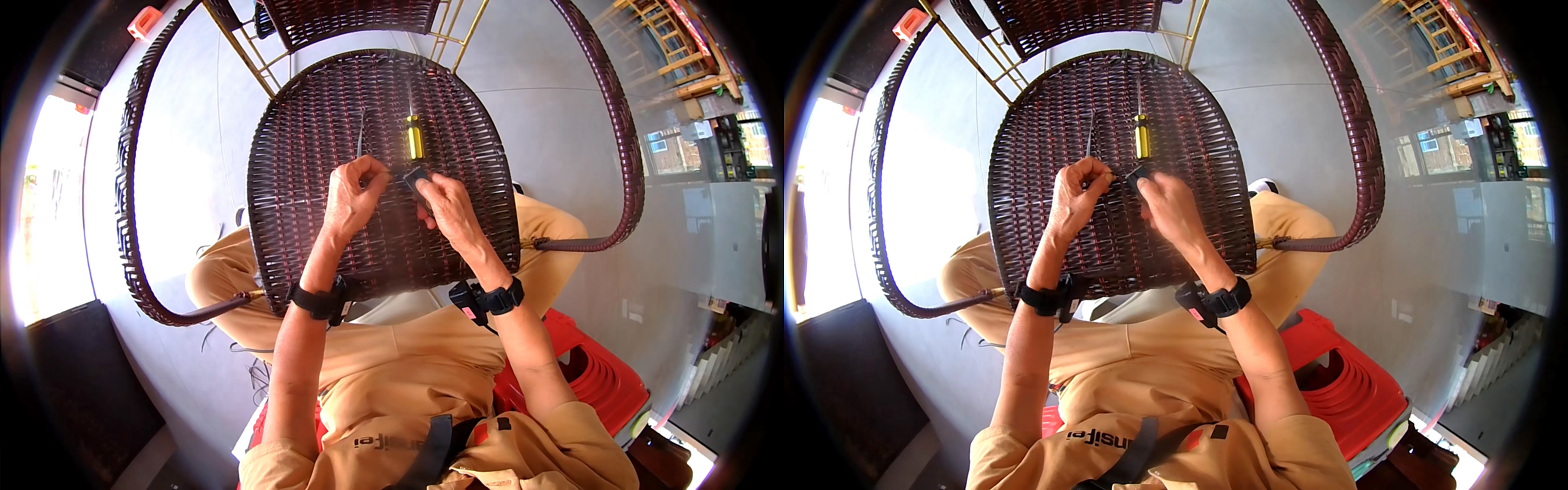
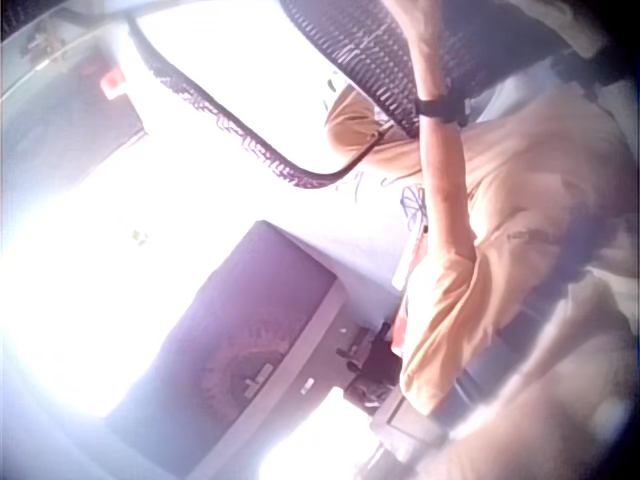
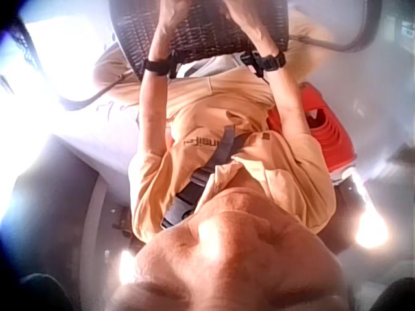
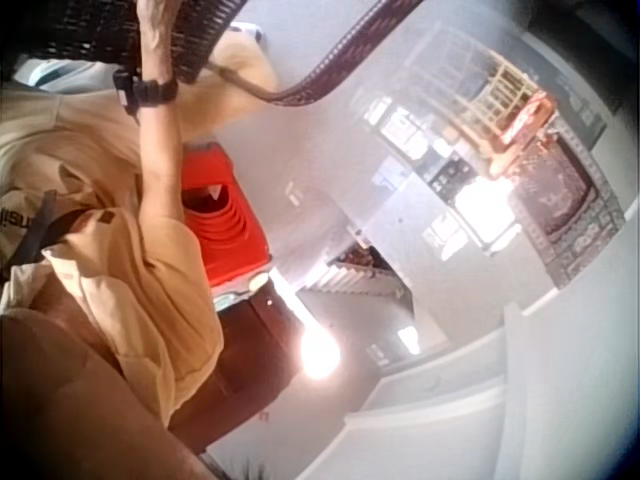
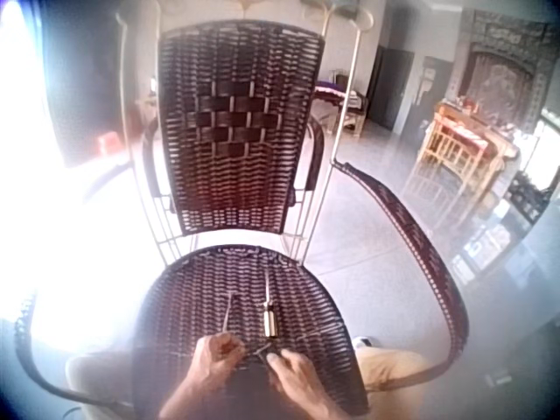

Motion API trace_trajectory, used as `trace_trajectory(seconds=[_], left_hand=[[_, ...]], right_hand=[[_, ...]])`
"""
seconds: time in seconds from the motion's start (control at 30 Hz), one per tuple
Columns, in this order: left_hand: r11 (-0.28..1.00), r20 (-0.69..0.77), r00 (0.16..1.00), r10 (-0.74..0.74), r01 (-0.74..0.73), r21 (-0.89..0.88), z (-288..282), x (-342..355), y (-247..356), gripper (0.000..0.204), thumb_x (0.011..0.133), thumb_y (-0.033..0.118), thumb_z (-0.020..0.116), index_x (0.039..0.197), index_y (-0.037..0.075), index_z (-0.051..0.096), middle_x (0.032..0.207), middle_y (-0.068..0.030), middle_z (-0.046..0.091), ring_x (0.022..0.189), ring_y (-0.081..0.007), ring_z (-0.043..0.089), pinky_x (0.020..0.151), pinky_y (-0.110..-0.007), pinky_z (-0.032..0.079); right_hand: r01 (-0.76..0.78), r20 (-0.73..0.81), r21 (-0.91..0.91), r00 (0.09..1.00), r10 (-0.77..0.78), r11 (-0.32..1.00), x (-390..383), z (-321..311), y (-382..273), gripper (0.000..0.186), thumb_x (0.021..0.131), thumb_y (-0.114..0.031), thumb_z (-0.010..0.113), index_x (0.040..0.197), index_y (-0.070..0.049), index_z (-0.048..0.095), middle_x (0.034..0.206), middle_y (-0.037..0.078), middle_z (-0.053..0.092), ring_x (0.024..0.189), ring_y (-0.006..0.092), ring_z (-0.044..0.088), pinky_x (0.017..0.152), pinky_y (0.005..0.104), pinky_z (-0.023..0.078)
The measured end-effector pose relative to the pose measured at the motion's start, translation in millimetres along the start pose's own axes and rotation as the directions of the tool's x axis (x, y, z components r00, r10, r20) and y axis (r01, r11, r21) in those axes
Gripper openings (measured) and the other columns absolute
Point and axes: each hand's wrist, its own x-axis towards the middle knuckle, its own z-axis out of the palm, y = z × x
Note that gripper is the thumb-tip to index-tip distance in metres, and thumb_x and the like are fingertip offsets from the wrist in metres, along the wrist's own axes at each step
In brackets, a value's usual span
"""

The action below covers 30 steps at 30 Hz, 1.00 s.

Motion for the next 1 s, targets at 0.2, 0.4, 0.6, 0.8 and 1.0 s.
trace_trajectory(seconds=[0.2, 0.4, 0.6, 0.8, 1.0], left_hand=[[1.0, 0.007, 1.0, 0.0, 0.0, 0.015, 0.7, 1.3, 0.4, 0.013, 0.078, 0.008, 0.061, 0.08, -0.005, 0.063, 0.065, -0.0097, 0.063, 0.06, -0.0117, 0.059, 0.059, -0.027, 0.046], [0.998, 0.011, 1.0, 0.029, -0.03, 0.054, 4.2, 1.5, -1.9, 0.013, 0.077, 0.008, 0.061, 0.08, -0.005, 0.062, 0.066, -0.0105, 0.063, 0.06, -0.0133, 0.06, 0.059, -0.028, 0.047], [0.999, 0.005, 1.0, 0.028, -0.028, 0.042, 1.5, -2.5, -4.9, 0.013, 0.077, 0.008, 0.061, 0.08, -0.004, 0.063, 0.066, -0.011, 0.064, 0.061, -0.0136, 0.06, 0.061, -0.028, 0.047], [0.999, 0.018, 1.0, 0.005, -0.005, 0.043, -8.2, 0.5, -3.9, 0.013, 0.078, 0.008, 0.061, 0.082, -0.005, 0.063, 0.067, -0.0112, 0.064, 0.063, -0.0142, 0.06, 0.062, -0.028, 0.047], [1.0, 0.066, 0.998, 0.014, -0.014, 0.001, 6.2, 5.3, -6.6, 0.012, 0.083, 0.011, 0.064, 0.088, 0.001, 0.067, 0.075, -0.0058, 0.064, 0.067, -0.0124, 0.056, 0.063, -0.027, 0.046]], right_hand=[[-0.001, 0.013, 0.002, 1.0, 0.001, 1.0, 3.0, -2.5, 3.0, 0.031, 0.092, -0.027, 0.05, 0.077, 0.0, 0.057, 0.059, 0.002, 0.054, 0.052, 0.0117, 0.058, 0.044, 0.0257, 0.045], [-0.029, 0.011, 0.024, 1.0, 0.029, 0.999, 1.5, -6.6, 2.4, 0.031, 0.091, -0.027, 0.051, 0.08, 0.0, 0.058, 0.062, 0.003, 0.055, 0.053, 0.0117, 0.059, 0.044, 0.0255, 0.045], [-0.037, 0.043, -0.012, 0.998, 0.038, 0.999, -0.8, -3.1, 5.8, 0.031, 0.091, -0.028, 0.052, 0.081, 0.0, 0.058, 0.064, 0.003, 0.056, 0.055, 0.0111, 0.059, 0.043, 0.025, 0.045], [-0.048, 0.017, 0.029, 0.999, 0.048, 0.998, -12.1, 3.0, -12.4, 0.03, 0.092, -0.028, 0.052, 0.083, -0.001, 0.059, 0.062, 0.001, 0.055, 0.053, 0.0093, 0.056, 0.045, 0.0233, 0.044], [0.095, -0.319, -0.063, 0.941, -0.11, 0.993, -128.5, -76.3, -21.8, 0.029, 0.089, -0.018, 0.06, 0.112, -0.002, 0.052, 0.08, 0.004, 0.056, 0.06, 0.0077, 0.052, 0.051, 0.0234, 0.044]])
